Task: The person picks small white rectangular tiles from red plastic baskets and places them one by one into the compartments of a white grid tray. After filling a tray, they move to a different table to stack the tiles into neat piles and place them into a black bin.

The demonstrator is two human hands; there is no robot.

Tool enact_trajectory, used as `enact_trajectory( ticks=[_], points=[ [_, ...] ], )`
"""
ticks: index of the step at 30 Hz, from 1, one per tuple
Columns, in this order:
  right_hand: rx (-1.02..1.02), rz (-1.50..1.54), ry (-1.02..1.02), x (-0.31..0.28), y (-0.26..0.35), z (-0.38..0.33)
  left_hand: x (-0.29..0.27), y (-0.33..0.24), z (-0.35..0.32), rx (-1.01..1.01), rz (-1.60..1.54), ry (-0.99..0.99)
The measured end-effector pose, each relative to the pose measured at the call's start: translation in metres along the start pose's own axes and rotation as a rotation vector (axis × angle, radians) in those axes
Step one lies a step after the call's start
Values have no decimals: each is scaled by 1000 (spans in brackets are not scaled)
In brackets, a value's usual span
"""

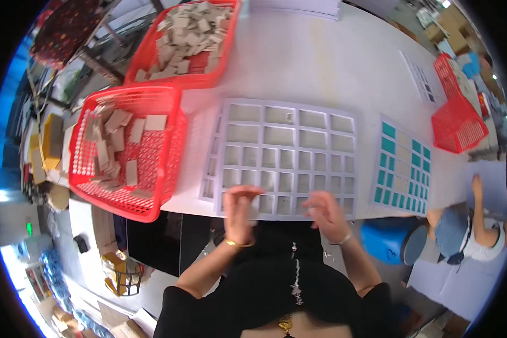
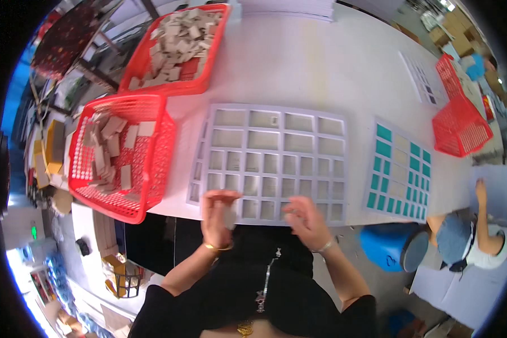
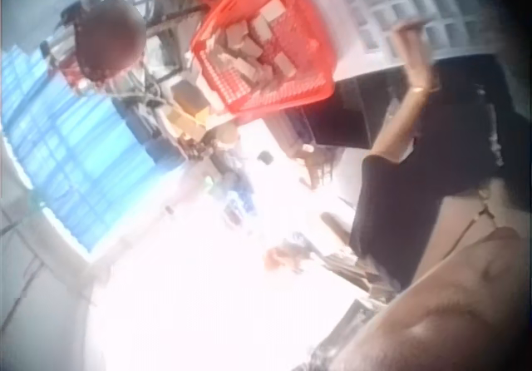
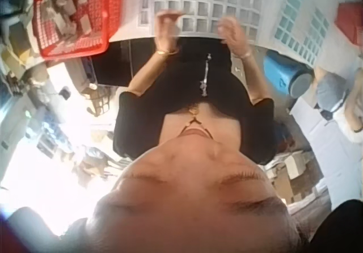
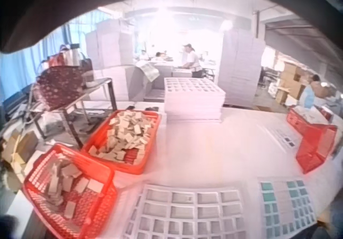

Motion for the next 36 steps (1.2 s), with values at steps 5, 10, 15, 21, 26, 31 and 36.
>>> enact_trajectory(
  ticks=[5,10,15,21,26,31,36],
  points=[
    [-75,163,349,82,28,37,32,-22,20,508,202,312],
    [-119,255,149,66,60,61,-22,-74,74,753,658,475],
    [-151,240,-135,9,65,75,-173,-125,216,633,1282,14],
    [-111,256,-238,-22,50,73,-350,-109,306,194,1756,-107],
    [-63,259,-236,-34,43,70,-360,-66,340,-178,2065,-213],
    [-34,133,-237,-45,33,82,-425,-25,366,-503,2118,-114],
    [-213,-53,-249,-29,44,113,-426,-11,360,-54,1680,118]
  ],
)
Point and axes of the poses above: each hand's wrist, its own z-axis towards the middle knuckle, its own x-axis out of the palm, y = z × x, the point moved 4 cm from there along z, towards the middle knuckle, and after that the axes turned 15 degrees about x, right-handed, at the moved point
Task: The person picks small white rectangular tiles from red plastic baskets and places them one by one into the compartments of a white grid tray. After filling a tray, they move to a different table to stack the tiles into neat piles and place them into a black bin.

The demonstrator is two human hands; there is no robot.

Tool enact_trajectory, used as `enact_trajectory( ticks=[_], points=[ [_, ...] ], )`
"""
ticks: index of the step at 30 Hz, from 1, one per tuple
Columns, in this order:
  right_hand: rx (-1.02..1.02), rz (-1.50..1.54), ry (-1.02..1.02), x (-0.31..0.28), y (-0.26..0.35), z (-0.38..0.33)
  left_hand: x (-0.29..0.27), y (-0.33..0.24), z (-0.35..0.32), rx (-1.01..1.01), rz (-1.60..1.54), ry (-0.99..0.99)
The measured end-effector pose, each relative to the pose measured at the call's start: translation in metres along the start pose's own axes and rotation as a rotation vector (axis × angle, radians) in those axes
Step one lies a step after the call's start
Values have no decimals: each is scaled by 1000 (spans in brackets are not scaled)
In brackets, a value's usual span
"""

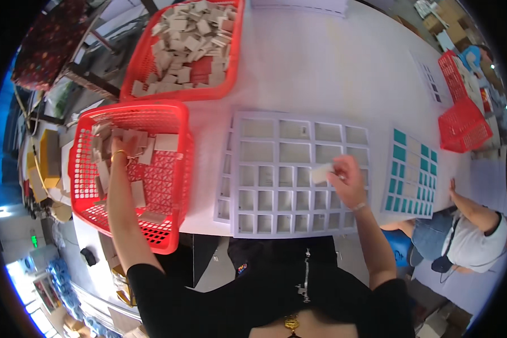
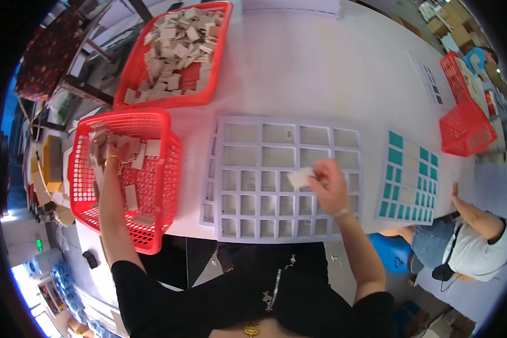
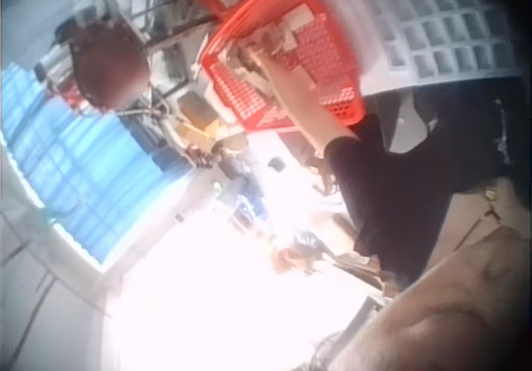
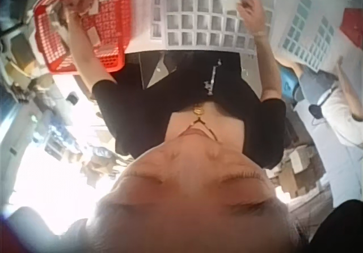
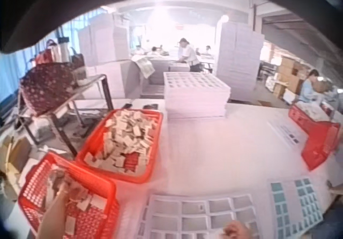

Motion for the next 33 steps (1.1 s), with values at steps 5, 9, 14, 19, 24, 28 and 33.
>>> enact_trajectory(
  ticks=[5,9,14,19,24,28,33],
  points=[
    [-106,-422,185,53,15,26,-14,-48,-13,147,-42,47],
    [-115,-546,315,73,5,33,-31,-83,-46,152,-397,64],
    [-106,-550,357,82,-6,39,-65,-157,-107,-220,-1178,87],
    [-447,-847,232,92,2,32,-94,-194,-133,-158,-1301,-194],
    [-685,-1121,98,102,-1,26,-134,-296,-140,122,-1322,-230],
    [-404,-622,200,98,39,20,-89,-373,-159,-73,-1618,274],
    [-3,157,456,120,85,18,-40,-413,-171,13,-1528,510]
  ],
)
Point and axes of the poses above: each hand's wrist, its own z-axis towards the middle knuckle, its own x-axis out of the palm, y = z × x, the point moved 4 cm from there along z, towards the middle knuckle, and after that the axes turned 15 degrees about x, right-handed, at the moved point
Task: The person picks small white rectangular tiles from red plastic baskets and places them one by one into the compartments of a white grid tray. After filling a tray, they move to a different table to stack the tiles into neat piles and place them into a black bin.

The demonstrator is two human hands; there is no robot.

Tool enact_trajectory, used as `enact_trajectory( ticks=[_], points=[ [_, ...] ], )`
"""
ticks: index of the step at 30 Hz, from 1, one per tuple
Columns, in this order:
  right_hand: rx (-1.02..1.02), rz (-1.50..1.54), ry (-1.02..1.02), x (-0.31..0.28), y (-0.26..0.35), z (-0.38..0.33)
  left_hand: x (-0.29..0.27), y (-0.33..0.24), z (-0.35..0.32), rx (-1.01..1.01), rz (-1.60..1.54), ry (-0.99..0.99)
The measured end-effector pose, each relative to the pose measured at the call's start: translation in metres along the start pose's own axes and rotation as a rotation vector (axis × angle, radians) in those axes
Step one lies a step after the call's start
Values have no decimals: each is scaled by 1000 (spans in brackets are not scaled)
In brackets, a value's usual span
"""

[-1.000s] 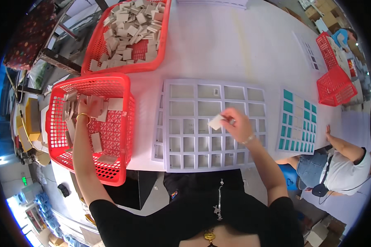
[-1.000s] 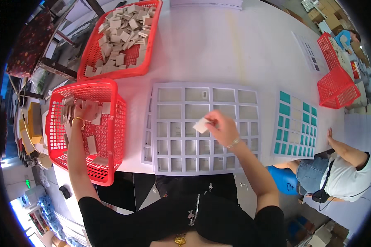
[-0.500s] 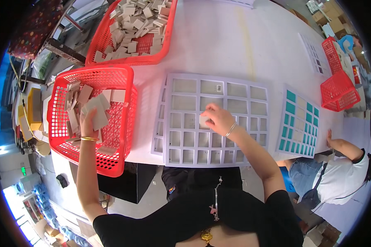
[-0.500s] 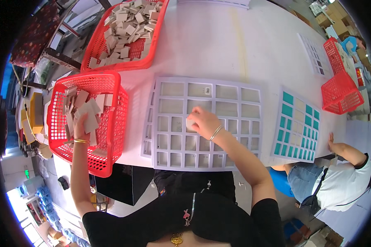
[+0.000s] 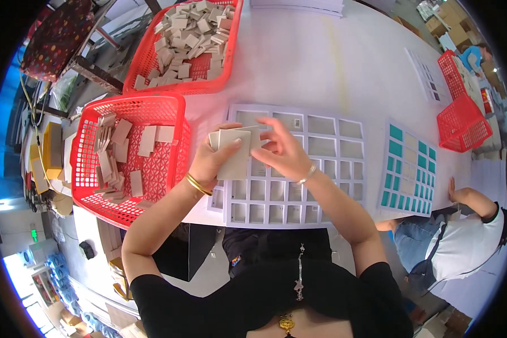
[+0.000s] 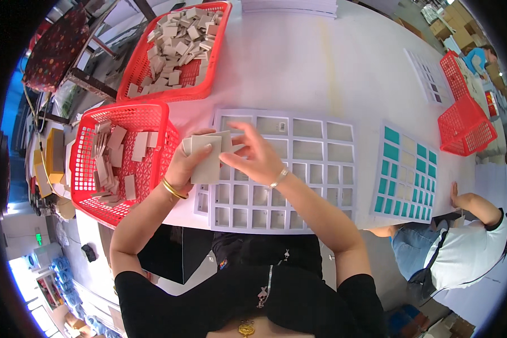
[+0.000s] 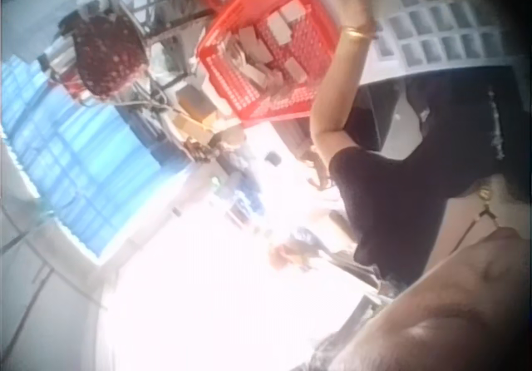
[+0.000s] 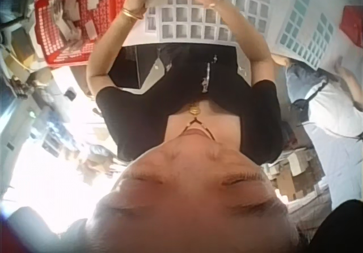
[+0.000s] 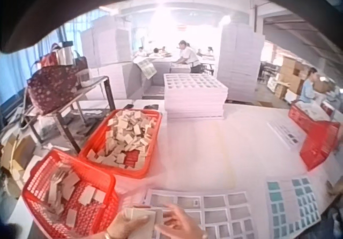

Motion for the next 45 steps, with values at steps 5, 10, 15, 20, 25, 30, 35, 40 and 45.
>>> enact_trajectory(
  ticks=[5,10,15,20,25,30,35,40,45],
  points=[
    [29,31,55,21,3,16,-6,-24,-6,294,365,-83],
    [32,223,-55,1,1,20,-92,-72,-9,640,604,-348],
    [-57,202,-184,-24,0,14,-129,-88,-32,770,2013,-179],
    [-165,243,-162,-17,12,11,-19,-38,7,433,841,44],
    [-241,35,-300,-58,13,-2,19,3,60,307,540,109],
    [-268,-106,-671,-146,-28,-19,20,56,91,234,786,229],
    [-262,47,-698,-177,-66,-41,28,96,110,216,885,193],
    [-149,128,-701,-185,-81,-56,36,115,132,333,1004,238],
    [0,19,-592,-166,-89,-40,44,116,136,452,1217,262]
  ],
)
Point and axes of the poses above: each hand's wrist, its own z-axis towards the middle knuckle, its own x-axis out of the palm, y = z × x, the point moved 4 cm from there along z, towards the middle knuckle, and after that the axes turned 15 degrees about x, right-handed, at the moved point
